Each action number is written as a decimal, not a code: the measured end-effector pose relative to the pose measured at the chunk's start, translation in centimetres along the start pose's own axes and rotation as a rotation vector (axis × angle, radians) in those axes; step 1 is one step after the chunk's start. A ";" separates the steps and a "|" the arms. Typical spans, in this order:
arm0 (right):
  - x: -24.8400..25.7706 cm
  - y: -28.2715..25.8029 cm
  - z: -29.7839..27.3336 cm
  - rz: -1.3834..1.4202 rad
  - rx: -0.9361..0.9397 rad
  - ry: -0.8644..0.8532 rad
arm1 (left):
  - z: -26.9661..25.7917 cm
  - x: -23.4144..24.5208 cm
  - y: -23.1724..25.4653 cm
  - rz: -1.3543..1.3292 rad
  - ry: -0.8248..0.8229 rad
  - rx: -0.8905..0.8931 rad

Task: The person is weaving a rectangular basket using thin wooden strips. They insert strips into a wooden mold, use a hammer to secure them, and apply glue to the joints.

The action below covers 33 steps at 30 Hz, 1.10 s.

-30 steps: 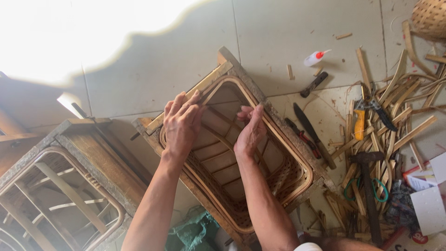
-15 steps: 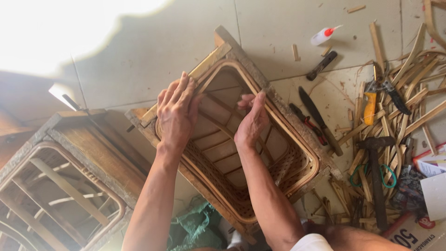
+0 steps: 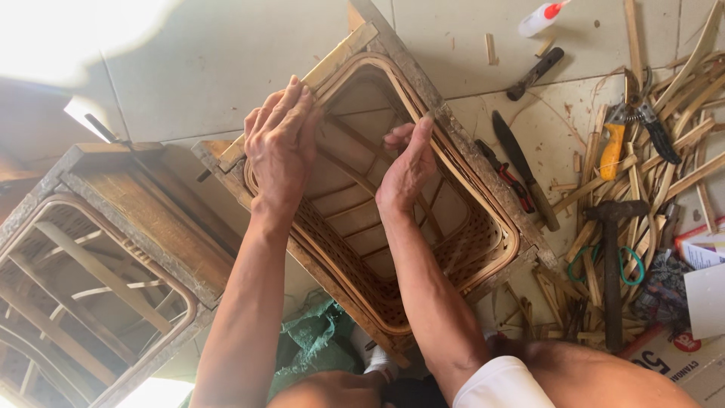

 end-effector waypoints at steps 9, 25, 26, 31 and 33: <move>-1.6 -2.0 -1.1 0.057 -0.179 -0.145 | 0.2 0.5 0.3 0.044 -0.050 0.046; -3.0 -31.7 12.3 -1.378 1.064 -1.356 | -0.5 0.4 1.0 0.072 -0.056 -0.079; -0.2 -34.0 15.0 -1.402 1.009 -1.203 | -0.5 0.4 0.8 0.074 -0.059 -0.080; 12.5 -33.6 27.9 -1.616 0.492 -0.619 | -0.9 0.0 1.1 0.162 -0.076 -0.099; 16.0 -29.3 32.5 -1.622 0.347 -0.503 | -1.2 -0.1 1.1 0.226 -0.073 -0.124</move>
Point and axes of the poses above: each hand's wrist, its own z-axis towards the middle knuckle, its own x-axis out of the back of the hand, y = z × x, the point moved 5 cm from there along z, towards the middle knuckle, and after that the axes turned 11 degrees about z, right-handed, at the moved point
